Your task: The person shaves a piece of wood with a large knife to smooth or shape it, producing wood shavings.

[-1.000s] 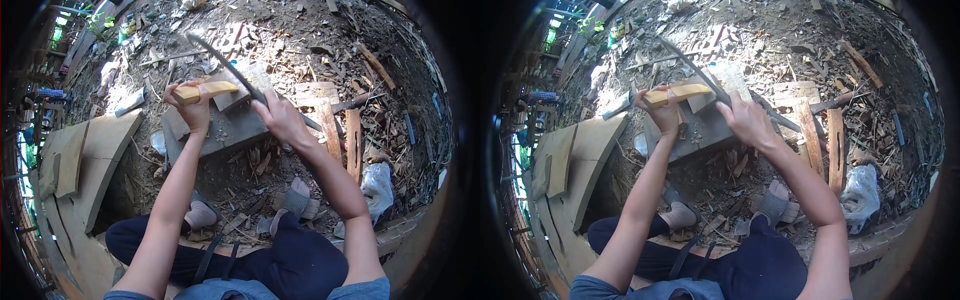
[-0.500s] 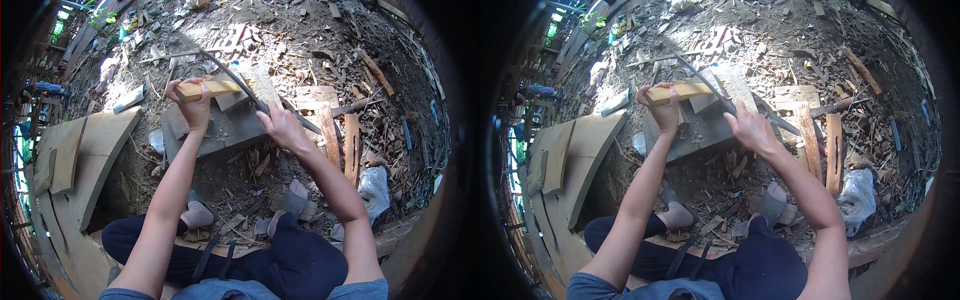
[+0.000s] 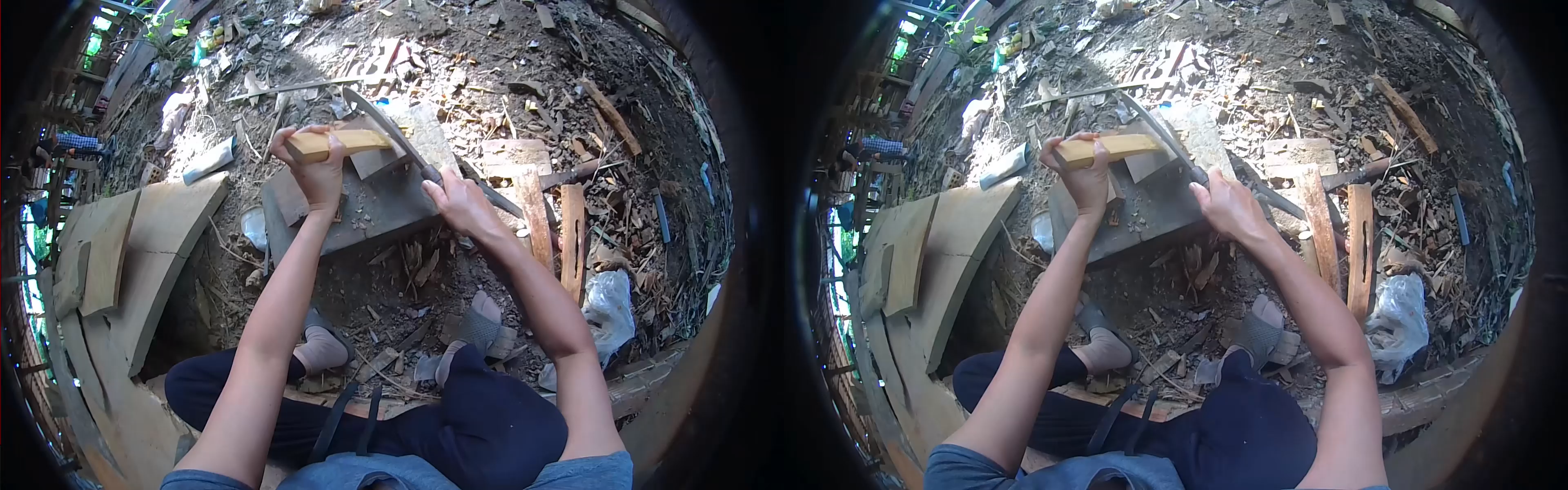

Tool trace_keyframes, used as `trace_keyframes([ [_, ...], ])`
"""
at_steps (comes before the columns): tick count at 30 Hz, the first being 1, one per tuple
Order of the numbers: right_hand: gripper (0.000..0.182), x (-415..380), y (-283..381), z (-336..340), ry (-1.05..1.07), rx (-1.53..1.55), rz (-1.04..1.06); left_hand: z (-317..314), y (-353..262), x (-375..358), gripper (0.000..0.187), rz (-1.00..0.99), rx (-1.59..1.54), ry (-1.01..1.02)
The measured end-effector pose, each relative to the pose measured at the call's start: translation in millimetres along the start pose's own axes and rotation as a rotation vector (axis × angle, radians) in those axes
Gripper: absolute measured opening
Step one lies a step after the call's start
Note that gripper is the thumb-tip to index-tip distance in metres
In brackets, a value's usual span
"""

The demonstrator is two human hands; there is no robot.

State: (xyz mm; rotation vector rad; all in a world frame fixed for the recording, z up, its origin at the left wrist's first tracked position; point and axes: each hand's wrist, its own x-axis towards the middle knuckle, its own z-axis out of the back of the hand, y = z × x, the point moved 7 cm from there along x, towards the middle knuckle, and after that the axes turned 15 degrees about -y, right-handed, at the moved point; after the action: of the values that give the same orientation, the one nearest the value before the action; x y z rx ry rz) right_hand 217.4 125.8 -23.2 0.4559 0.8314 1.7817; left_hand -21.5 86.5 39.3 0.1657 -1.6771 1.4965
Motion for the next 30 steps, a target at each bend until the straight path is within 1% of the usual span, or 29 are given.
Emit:
trace_keyframes([
  [1,0.044,0,10,7,0.039,0.078,-0.022,-2,-1,2,0.055,-0.001,0.003,0.001],
  [2,0.044,-2,23,22,-0.024,0.106,-0.001,-1,-1,0,0.055,0.016,-0.038,-0.004],
  [3,0.042,-1,34,31,-0.112,0.144,0.101,0,-1,-2,0.056,0.037,-0.078,-0.013],
  [5,0.040,-8,65,60,-0.259,0.187,0.185,2,4,-3,0.056,0.062,-0.062,-0.004],
  [7,0.040,-13,62,52,-0.263,0.166,0.187,1,7,-2,0.056,0.065,-0.128,-0.001],
  [9,0.039,-15,47,34,-0.281,0.140,0.205,1,5,-1,0.056,0.039,-0.112,-0.008],
  [11,0.040,-17,-3,-22,-0.077,-0.212,0.110,3,6,-1,0.055,0.033,-0.059,-0.018],
  [12,0.040,-16,-8,-27,-0.084,-0.209,0.110,3,4,-1,0.055,0.027,-0.063,-0.016],
  [14,0.041,-10,-13,-30,-0.125,-0.054,0.117,3,1,-1,0.054,0.018,-0.036,-0.006],
  [15,0.041,-8,-9,-24,-0.135,-0.052,0.116,4,1,-2,0.054,0.012,-0.042,-0.002],
  [17,0.042,-1,6,-8,0.019,0.093,0.019,2,8,-1,0.053,0.062,-0.065,-0.016],
  [18,0.043,1,20,6,0.005,0.131,0.053,3,5,0,0.053,0.019,-0.022,0.001],
  [19,0.041,0,36,25,-0.050,0.127,0.077,4,8,-1,0.053,0.031,-0.012,0.004],
  [21,0.040,-2,65,53,-0.203,0.211,0.191,7,10,-1,0.055,0.023,-0.080,-0.016],
  [22,0.040,-3,66,50,-0.197,0.212,0.188,7,10,-1,0.055,0.036,-0.095,-0.017],
  [24,0.038,-6,71,57,-0.329,0.181,0.254,8,10,-3,0.056,0.040,-0.083,-0.023],
  [25,0.038,-7,62,48,-0.331,0.179,0.260,8,9,-3,0.056,0.039,-0.076,-0.033],
  [27,0.043,-5,18,-3,-0.093,-0.115,0.149,7,5,-1,0.055,0.026,-0.055,-0.027],
  [28,0.043,-5,10,-13,-0.097,-0.115,0.150,7,3,-2,0.054,0.021,-0.029,-0.013],
  [30,0.045,-2,-1,-25,-0.017,-0.145,0.094,7,4,-2,0.055,0.039,-0.069,-0.007],
])
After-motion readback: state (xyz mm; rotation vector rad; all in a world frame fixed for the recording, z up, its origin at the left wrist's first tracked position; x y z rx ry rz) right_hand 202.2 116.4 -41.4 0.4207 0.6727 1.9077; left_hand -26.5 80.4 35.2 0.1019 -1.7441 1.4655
